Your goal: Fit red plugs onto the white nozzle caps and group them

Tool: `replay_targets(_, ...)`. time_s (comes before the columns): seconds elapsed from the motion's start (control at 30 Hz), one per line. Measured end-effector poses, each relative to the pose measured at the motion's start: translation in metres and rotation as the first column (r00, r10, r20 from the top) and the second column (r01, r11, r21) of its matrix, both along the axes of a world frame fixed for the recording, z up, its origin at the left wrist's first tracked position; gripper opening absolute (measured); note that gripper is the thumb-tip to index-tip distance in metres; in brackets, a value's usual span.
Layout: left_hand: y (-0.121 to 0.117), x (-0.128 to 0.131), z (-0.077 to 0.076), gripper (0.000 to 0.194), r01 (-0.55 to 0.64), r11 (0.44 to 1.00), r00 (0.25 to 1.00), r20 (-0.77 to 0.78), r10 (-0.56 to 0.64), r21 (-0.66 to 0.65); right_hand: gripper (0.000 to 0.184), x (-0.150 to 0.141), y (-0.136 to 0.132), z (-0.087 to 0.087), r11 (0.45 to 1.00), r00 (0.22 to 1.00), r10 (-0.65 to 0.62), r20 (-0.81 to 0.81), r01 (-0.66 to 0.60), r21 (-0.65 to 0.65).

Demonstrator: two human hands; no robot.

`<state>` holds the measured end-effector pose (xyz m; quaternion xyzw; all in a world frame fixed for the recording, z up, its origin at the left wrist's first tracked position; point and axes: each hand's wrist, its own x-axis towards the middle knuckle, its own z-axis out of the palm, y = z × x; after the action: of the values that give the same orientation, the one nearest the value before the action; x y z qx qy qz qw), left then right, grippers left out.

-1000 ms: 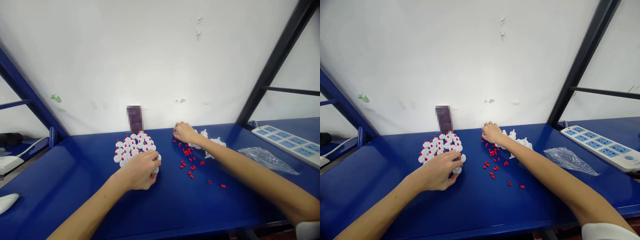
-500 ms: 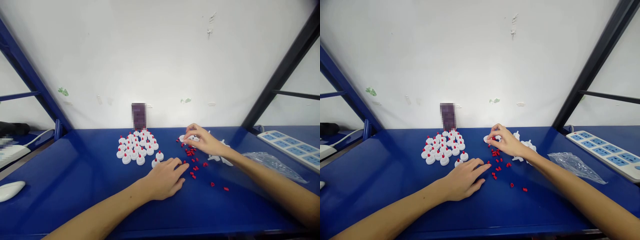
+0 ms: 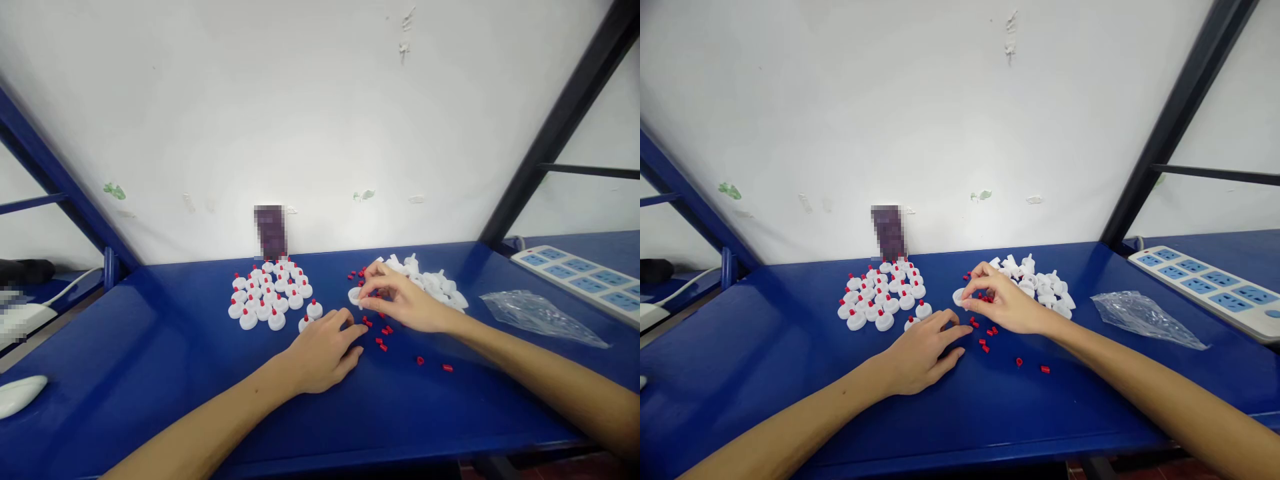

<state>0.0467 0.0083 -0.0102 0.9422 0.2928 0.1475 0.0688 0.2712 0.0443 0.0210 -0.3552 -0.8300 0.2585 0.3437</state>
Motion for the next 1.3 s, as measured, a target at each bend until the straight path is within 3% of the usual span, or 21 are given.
replay_targets(0.17,0.000,0.001,-0.001,0.031,-0.020,1.000,1.000,-0.001,0.020,0.008,0.023,-0.013,-0.015,-0.004,0.996,0.986,0.065,-0.151,-0.073,-0.051)
replay_targets(0.43,0.001,0.001,0.001,0.011,-0.018,0.996,0.997,0.071,0.024,-0.085,0.024,-0.013,-0.025,-0.006,0.982,0.991,0.005,-0.136,-0.031,-0.187)
replay_targets(0.73,0.010,-0.009,-0.006,0.010,-0.044,0.990,0.976,0.208,0.072,-0.135,0.027,-0.009,-0.022,-0.006,0.951,0.962,-0.050,-0.269,-0.037,-0.308)
replay_targets(0.97,0.016,-0.016,-0.007,0.013,-0.029,0.996,0.931,0.360,0.058,-0.085,0.036,-0.014,-0.019,-0.015,0.924,0.958,-0.088,-0.271,-0.023,-0.382)
replay_targets(1.13,0.010,-0.013,-0.004,0.009,-0.059,0.997,0.890,0.454,0.028,0.053,0.028,-0.017,-0.022,-0.010,0.890,0.939,0.031,-0.343,-0.182,-0.419)
replay_targets(1.3,0.012,-0.014,-0.005,0.008,-0.094,0.995,0.878,0.475,0.062,0.044,0.018,-0.014,-0.024,-0.007,0.886,0.962,0.081,-0.262,-0.190,-0.423)
